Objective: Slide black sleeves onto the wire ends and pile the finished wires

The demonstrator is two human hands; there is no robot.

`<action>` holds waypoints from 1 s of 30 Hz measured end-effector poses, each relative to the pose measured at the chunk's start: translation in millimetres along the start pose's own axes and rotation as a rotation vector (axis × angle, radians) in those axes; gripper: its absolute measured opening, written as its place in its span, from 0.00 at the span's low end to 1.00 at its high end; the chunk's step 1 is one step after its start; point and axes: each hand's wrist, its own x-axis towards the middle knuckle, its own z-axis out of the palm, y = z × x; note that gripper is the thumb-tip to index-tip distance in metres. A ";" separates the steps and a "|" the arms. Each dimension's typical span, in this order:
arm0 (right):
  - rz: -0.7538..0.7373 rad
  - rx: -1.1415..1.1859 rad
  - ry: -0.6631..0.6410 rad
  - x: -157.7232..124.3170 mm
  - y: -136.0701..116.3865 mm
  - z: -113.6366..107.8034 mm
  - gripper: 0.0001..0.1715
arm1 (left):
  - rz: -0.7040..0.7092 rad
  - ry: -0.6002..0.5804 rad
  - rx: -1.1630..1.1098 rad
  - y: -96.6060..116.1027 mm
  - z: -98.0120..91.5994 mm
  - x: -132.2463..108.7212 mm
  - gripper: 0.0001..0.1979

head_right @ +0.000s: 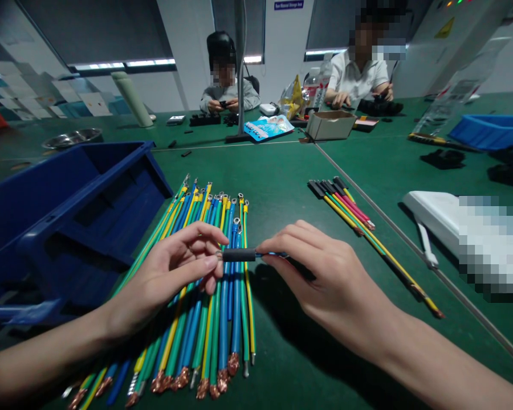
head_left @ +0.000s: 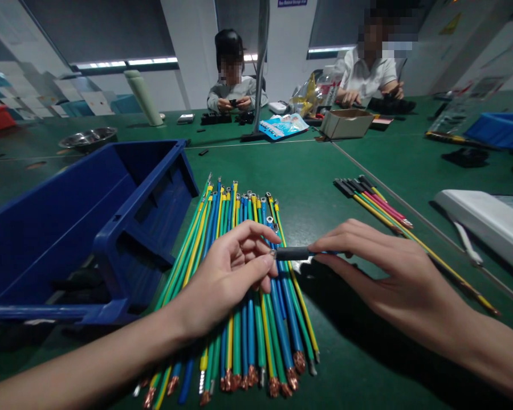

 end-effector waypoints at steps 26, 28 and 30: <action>0.091 0.098 -0.109 -4.1 2.1 4.5 0.13 | -0.019 0.006 -0.036 0.5 1.9 0.3 0.08; 0.092 0.091 -0.120 -3.6 0.0 3.7 0.13 | -0.011 0.003 -0.041 0.1 1.3 0.7 0.08; 0.085 0.093 -0.133 -2.9 -1.6 3.1 0.13 | -0.009 0.010 -0.034 -0.8 0.7 1.3 0.07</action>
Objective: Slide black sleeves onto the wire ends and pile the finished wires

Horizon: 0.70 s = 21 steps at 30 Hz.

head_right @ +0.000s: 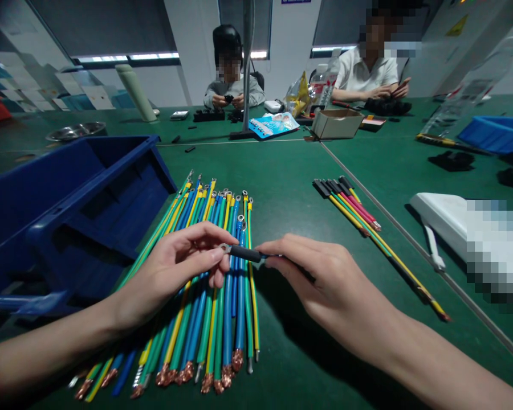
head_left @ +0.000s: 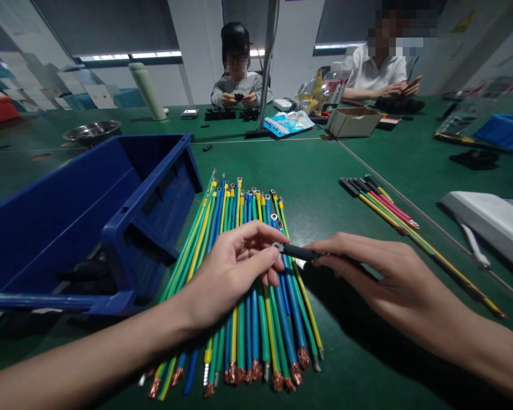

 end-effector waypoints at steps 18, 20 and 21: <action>0.197 -0.422 0.143 1.2 20.3 -9.1 0.09 | 0.264 0.191 0.675 -4.6 3.4 -11.5 0.10; 0.222 -0.542 0.088 0.7 20.9 -10.7 0.07 | 0.311 0.116 0.836 -5.9 5.9 -11.9 0.15; 0.226 -0.584 0.052 0.5 20.4 -11.0 0.07 | 0.306 0.081 0.896 -6.9 6.9 -11.3 0.17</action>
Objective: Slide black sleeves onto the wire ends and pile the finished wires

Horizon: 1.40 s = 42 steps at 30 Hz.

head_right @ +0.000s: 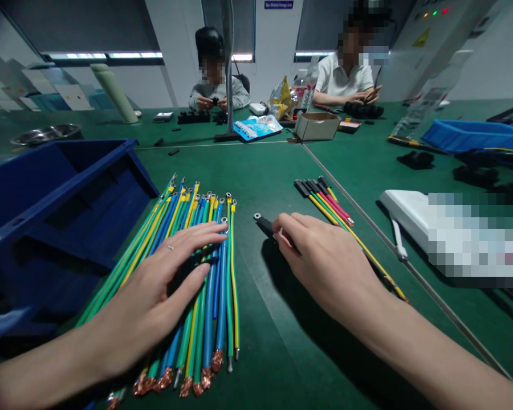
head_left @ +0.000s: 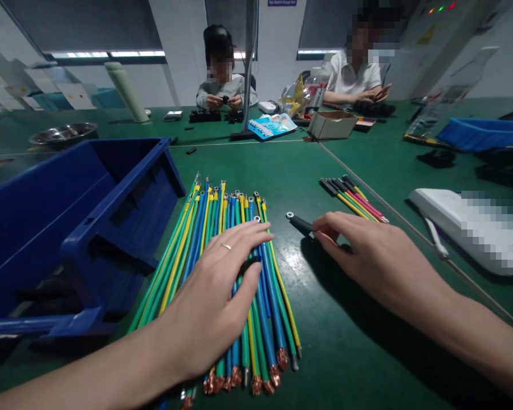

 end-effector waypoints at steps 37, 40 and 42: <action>0.371 -0.420 0.086 8.3 64.9 0.3 0.41 | -0.152 -0.155 0.017 -9.2 1.9 5.3 0.13; 0.428 -0.407 0.043 6.8 72.2 5.0 0.44 | -0.156 -0.158 0.007 -7.9 1.1 4.9 0.13; 0.449 -0.380 0.024 5.6 74.8 8.0 0.42 | -0.153 -0.154 0.006 -7.4 1.0 4.9 0.13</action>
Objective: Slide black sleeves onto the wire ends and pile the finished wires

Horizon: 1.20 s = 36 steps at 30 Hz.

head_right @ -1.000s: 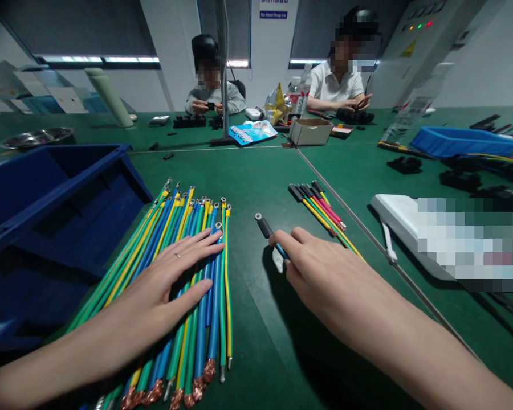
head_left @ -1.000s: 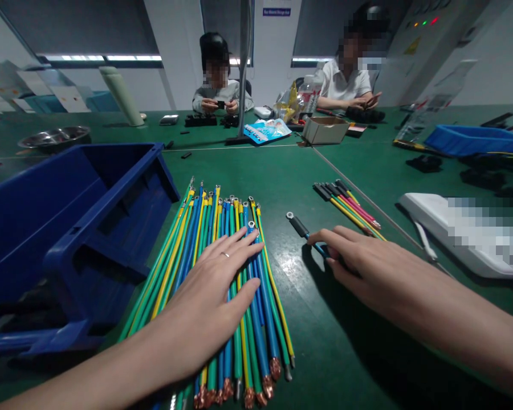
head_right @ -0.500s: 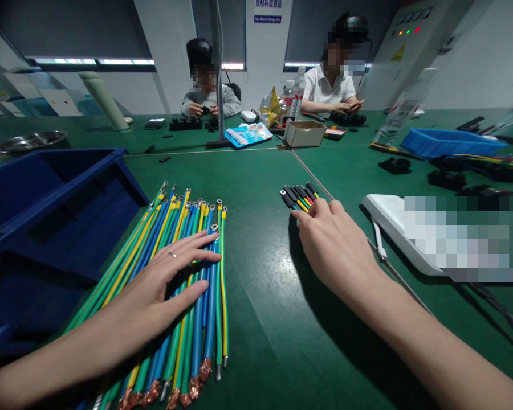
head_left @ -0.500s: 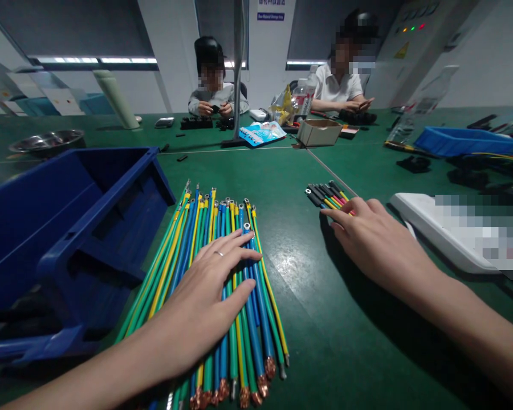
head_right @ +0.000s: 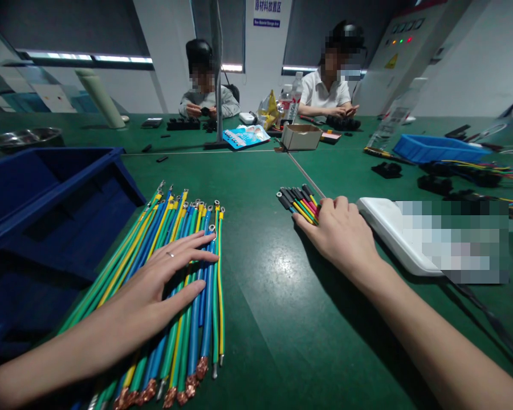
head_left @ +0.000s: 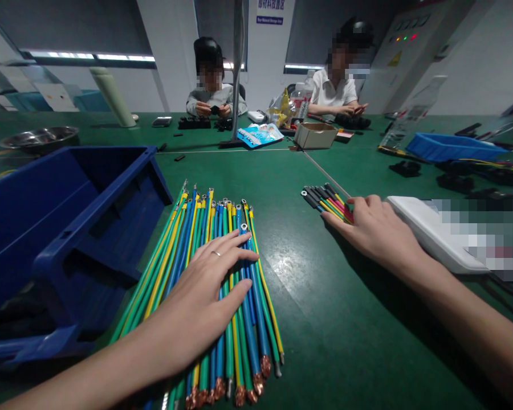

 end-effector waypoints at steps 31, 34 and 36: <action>-0.789 0.666 -0.285 -64.9 -92.6 -45.9 0.54 | 0.021 0.163 0.042 -0.5 1.2 1.4 0.19; -0.829 0.599 -0.342 -67.6 -91.8 -42.4 0.62 | 0.053 0.164 0.054 -0.7 1.9 1.4 0.18; -0.844 0.572 -0.372 -69.4 -90.3 -42.2 0.67 | 0.068 0.157 0.066 -0.9 2.7 1.1 0.19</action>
